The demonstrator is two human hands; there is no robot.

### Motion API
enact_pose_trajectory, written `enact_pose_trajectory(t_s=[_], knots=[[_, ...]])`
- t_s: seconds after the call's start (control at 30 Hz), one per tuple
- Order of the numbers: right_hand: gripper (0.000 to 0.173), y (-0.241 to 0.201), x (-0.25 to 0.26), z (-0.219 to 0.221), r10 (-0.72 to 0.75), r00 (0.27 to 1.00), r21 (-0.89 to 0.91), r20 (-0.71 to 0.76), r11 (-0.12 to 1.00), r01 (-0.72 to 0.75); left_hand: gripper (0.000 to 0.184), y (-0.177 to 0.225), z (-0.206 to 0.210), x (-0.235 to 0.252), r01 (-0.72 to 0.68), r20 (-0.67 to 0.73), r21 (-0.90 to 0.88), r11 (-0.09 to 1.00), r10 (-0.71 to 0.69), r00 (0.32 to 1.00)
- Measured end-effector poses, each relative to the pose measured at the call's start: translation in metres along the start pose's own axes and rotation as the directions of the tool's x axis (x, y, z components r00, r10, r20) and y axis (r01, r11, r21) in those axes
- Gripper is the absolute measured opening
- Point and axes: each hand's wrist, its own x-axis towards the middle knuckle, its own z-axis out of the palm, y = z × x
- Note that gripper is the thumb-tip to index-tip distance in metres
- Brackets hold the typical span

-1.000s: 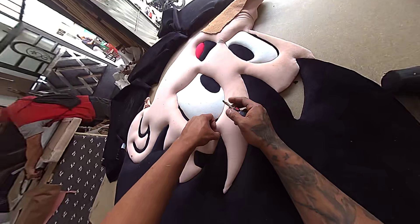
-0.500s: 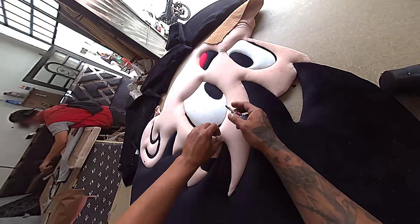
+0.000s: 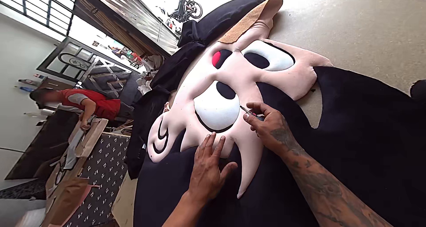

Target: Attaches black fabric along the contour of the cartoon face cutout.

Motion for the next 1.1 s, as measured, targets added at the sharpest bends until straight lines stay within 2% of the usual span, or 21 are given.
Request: enact_pose_trajectory(t_s=[0.07,0.17,0.27,0.3,0.37,0.43,0.5,0.6,0.67,0.73,0.83,0.9,0.97,1.0,1.03,1.1], knots=[[0.037,0.001,0.0,0.001,-0.001,1.0,-0.014,0.008,1.0,0.001,0.091,0.009,0.007,0.001,0.034,0.053,0.018,0.999,-0.035,0.998],[0.037,0.001,-0.001,0.001,-0.008,1.0,-0.022,0.014,1.0,0.009,0.086,0.019,0.013,-0.003,0.024,0.089,0.026,0.999,-0.026,0.996],[0.037,0.002,-0.001,0.001,-0.018,1.0,-0.031,0.013,0.999,0.018,0.059,0.015,0.002,-0.006,-0.074,-0.119,-0.035,0.997,0.069,0.99],[0.037,0.002,-0.001,0.001,-0.022,1.0,-0.037,0.017,0.999,0.023,0.056,0.013,-0.002,-0.005,-0.085,-0.164,-0.04,0.996,0.077,0.983],[0.037,0.002,-0.001,0.001,-0.023,0.999,-0.053,0.031,0.998,0.025,0.062,0.011,-0.002,-0.001,-0.051,-0.174,-0.035,0.998,0.044,0.984],[0.036,0.0,-0.002,0.001,-0.021,0.999,-0.055,0.04,0.998,0.023,0.074,0.015,0.007,0.003,-0.001,-0.085,-0.007,1.0,0.001,0.996],[0.036,0.001,-0.002,0.002,-0.025,0.999,-0.047,0.037,0.999,0.027,0.075,0.022,0.012,0.001,-0.018,-0.014,-0.009,1.0,0.018,1.0],[0.036,0.0,-0.001,0.001,-0.019,0.999,0.005,0.034,1.0,0.019,0.052,0.027,-0.003,-0.007,-0.07,-0.162,-0.155,0.985,0.045,0.986],[0.037,-0.001,-0.001,0.001,-0.006,0.999,0.033,0.039,0.999,0.005,0.052,0.025,-0.015,-0.015,-0.024,-0.212,-0.225,0.974,-0.025,0.977],[0.037,-0.001,-0.002,0.001,-0.003,0.999,0.044,0.049,0.999,0.0,0.059,0.019,-0.014,-0.02,0.044,-0.206,-0.236,0.971,-0.095,0.974],[0.036,0.001,0.0,0.001,-0.015,0.999,0.054,0.052,0.998,0.012,0.081,0.02,0.003,-0.019,0.095,-0.178,-0.157,0.983,-0.123,0.976],[0.036,0.001,-0.001,0.002,-0.023,0.998,0.038,0.058,0.999,0.021,0.096,0.032,0.014,-0.014,0.114,-0.074,-0.102,0.988,-0.122,0.99],[0.036,-0.002,-0.004,0.003,-0.023,0.998,0.024,0.054,0.999,0.022,0.107,0.055,0.021,-0.018,0.068,0.038,-0.105,0.992,-0.064,0.997],[0.035,-0.001,-0.005,0.003,-0.027,0.998,0.026,0.058,0.999,0.026,0.109,0.067,0.019,-0.026,0.015,0.05,-0.139,0.99,-0.008,0.999],[0.035,-0.001,-0.003,0.003,-0.036,0.997,0.042,0.067,0.999,0.033,0.104,0.076,0.01,-0.034,-0.045,0.028,-0.18,0.983,0.051,0.998],[0.034,0.001,-0.001,0.002,-0.036,0.997,0.094,0.072,0.995,0.03,0.061,0.084,-0.016,-0.046,-0.17,-0.068,-0.312,0.935,0.156,0.985]])
